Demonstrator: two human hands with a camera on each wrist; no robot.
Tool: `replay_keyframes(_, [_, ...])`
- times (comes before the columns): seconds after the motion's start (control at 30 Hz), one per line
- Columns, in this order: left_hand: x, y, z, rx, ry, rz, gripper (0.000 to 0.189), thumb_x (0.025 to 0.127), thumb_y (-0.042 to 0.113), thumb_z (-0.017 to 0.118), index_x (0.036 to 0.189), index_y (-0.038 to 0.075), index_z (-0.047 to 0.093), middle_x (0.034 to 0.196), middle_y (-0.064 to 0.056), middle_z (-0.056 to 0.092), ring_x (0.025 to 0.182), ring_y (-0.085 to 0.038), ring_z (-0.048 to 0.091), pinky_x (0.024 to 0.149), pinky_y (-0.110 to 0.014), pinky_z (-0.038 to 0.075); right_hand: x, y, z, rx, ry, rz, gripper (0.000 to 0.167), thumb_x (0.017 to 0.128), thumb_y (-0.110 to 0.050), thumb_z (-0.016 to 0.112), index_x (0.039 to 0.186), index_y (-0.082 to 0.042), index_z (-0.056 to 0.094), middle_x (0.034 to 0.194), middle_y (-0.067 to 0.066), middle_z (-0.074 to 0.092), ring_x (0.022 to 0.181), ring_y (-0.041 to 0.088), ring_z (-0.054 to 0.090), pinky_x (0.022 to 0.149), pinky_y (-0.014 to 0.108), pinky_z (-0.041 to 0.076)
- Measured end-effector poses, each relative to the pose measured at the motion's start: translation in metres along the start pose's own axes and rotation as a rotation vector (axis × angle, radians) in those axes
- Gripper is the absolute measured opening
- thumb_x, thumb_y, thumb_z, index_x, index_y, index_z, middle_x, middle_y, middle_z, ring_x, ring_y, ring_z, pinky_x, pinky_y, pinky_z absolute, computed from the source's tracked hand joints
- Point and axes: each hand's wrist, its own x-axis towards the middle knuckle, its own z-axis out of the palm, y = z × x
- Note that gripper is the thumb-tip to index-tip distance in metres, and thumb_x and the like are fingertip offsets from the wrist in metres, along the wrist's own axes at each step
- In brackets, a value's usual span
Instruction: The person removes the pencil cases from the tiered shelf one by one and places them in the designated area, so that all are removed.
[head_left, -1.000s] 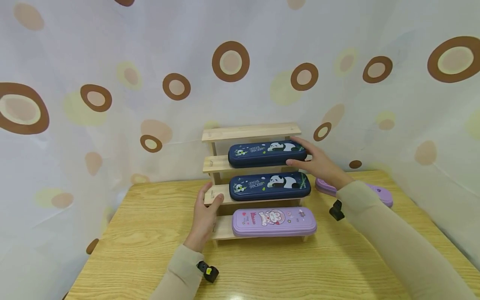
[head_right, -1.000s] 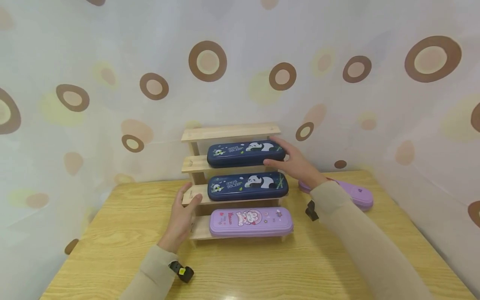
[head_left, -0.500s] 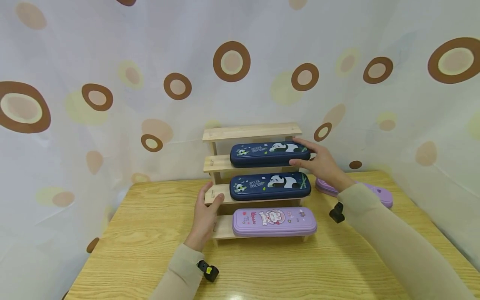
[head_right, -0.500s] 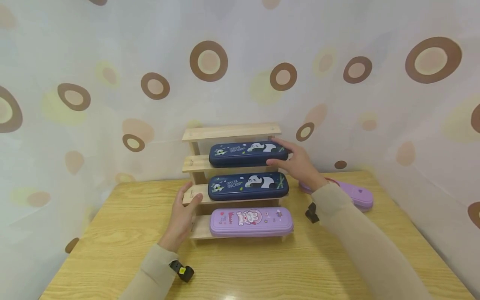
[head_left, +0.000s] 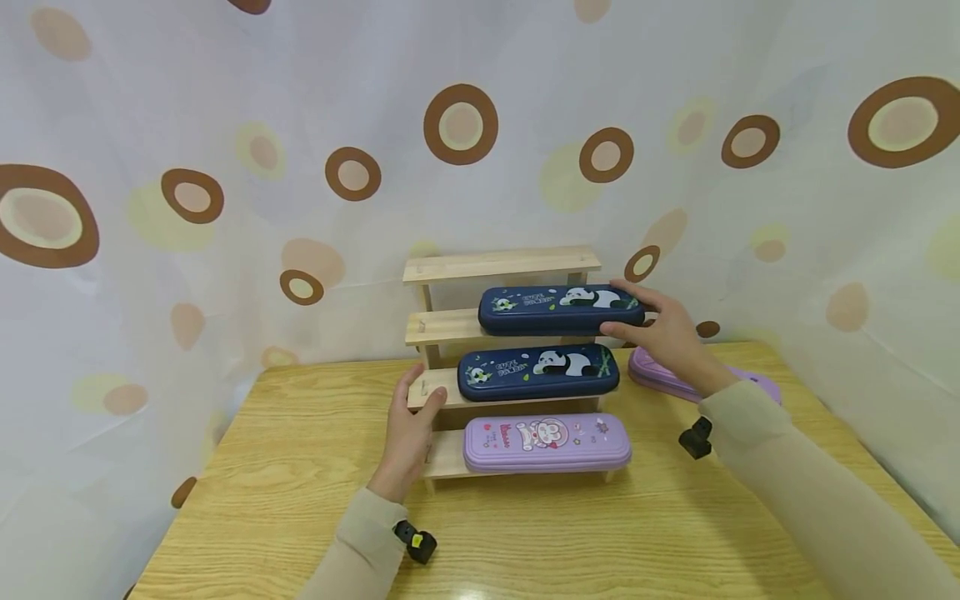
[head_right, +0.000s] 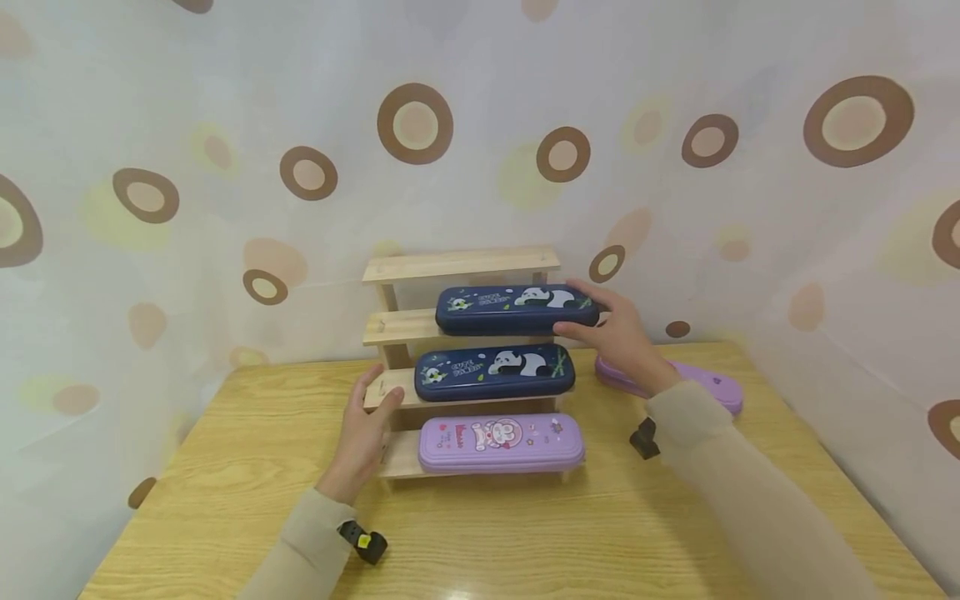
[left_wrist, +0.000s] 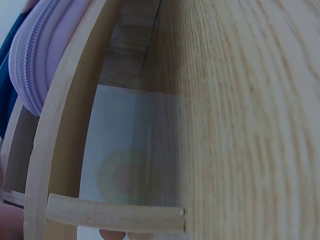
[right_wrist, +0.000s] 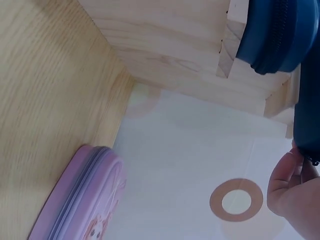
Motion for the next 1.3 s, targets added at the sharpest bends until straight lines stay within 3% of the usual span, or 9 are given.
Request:
replay_keyframes(0.13, [0.0,0.0,0.0,-0.001,0.0,-0.003,0.059,0.098,0.028,0.064,0.151,0.025,0.037,0.161,-0.006,0.02,0.148,-0.03,0.013,0.117,-0.052,0.018,-0.008,0.002,-0.009,0.006,0.01,0.036,0.079,0.084,-0.05,0.074,0.152,-0.036,0.038,0.153,0.01,0.036,0.11,0.031,0.054,0.076,0.027,0.05])
replay_keyframes(0.17, [0.0,0.0,0.0,0.0,-0.001,-0.003,0.059,0.098,0.028,0.064,0.151,0.024,0.037,0.161,-0.006,0.02,0.148,-0.031,0.013,0.117,-0.053,0.017,-0.01,0.003,-0.01,0.017,0.014,0.047,0.079,0.083,-0.05,0.075,0.152,-0.037,0.038,0.152,0.011,0.037,0.106,0.031,0.056,0.07,0.026,0.051])
replay_keyframes(0.27, [0.0,0.0,-0.001,0.006,-0.005,-0.005,0.06,0.098,0.029,0.064,0.151,0.025,0.037,0.161,-0.006,0.02,0.148,-0.031,0.012,0.117,-0.054,0.016,-0.018,0.003,-0.016,0.059,0.022,0.075,0.077,0.084,-0.046,0.076,0.151,-0.04,0.039,0.145,0.013,0.043,0.084,0.023,0.058,0.052,0.028,0.048])
replay_keyframes(0.37, [0.0,0.0,-0.001,0.008,-0.007,-0.003,0.06,0.098,0.03,0.064,0.151,0.024,0.036,0.161,-0.006,0.02,0.148,-0.03,0.013,0.117,-0.054,0.017,-0.025,0.006,-0.022,0.09,0.038,0.068,0.075,0.086,-0.039,0.077,0.15,-0.04,0.04,0.139,0.017,0.046,0.071,0.018,0.056,0.043,0.031,0.044])
replay_keyframes(0.47, [0.0,0.0,-0.001,0.002,-0.006,-0.003,0.06,0.098,0.029,0.064,0.151,0.024,0.036,0.16,-0.005,0.022,0.147,-0.03,0.015,0.117,-0.052,0.018,-0.031,0.01,-0.027,0.093,0.062,0.045,0.073,0.088,-0.031,0.076,0.152,-0.034,0.04,0.137,0.018,0.048,0.074,0.015,0.06,0.047,0.029,0.049])
replay_keyframes(0.67, [0.001,0.0,-0.001,0.001,0.001,-0.009,0.06,0.098,0.029,0.064,0.151,0.025,0.037,0.16,-0.005,0.023,0.147,-0.029,0.016,0.117,-0.05,0.019,-0.04,0.023,-0.038,0.12,0.095,0.048,0.072,0.088,-0.028,0.076,0.151,-0.033,0.041,0.123,0.018,0.061,0.078,0.011,0.066,0.058,0.028,0.054])
replay_keyframes(0.9, [0.001,-0.001,-0.001,0.006,-0.003,-0.011,0.06,0.098,0.029,0.064,0.151,0.024,0.036,0.16,-0.006,0.021,0.147,-0.03,0.014,0.117,-0.051,0.018,-0.054,0.033,-0.058,0.037,0.091,0.066,0.074,0.09,-0.032,0.074,0.152,-0.039,0.035,0.151,0.025,0.033,0.095,-0.002,0.058,0.067,0.018,0.049])
replay_keyframes(1.1, [0.001,-0.001,0.0,0.009,-0.005,-0.009,0.061,0.098,0.029,0.064,0.151,0.024,0.036,0.16,-0.006,0.021,0.148,-0.03,0.012,0.118,-0.052,0.015,-0.067,0.041,-0.072,-0.009,0.127,0.092,0.074,0.089,-0.033,0.074,0.152,-0.041,0.035,0.153,0.024,0.031,0.093,-0.012,0.054,0.069,0.014,0.049])
replay_keyframes(1.3, [0.001,-0.001,0.0,-0.018,-0.003,-0.005,0.059,0.098,0.026,0.064,0.151,0.024,0.037,0.16,-0.005,0.022,0.147,-0.028,0.015,0.117,-0.049,0.019,-0.079,0.054,-0.085,-0.014,0.14,0.105,0.074,0.091,-0.03,0.073,0.153,-0.04,0.032,0.16,0.018,0.02,0.096,-0.012,0.051,0.063,0.019,0.046])
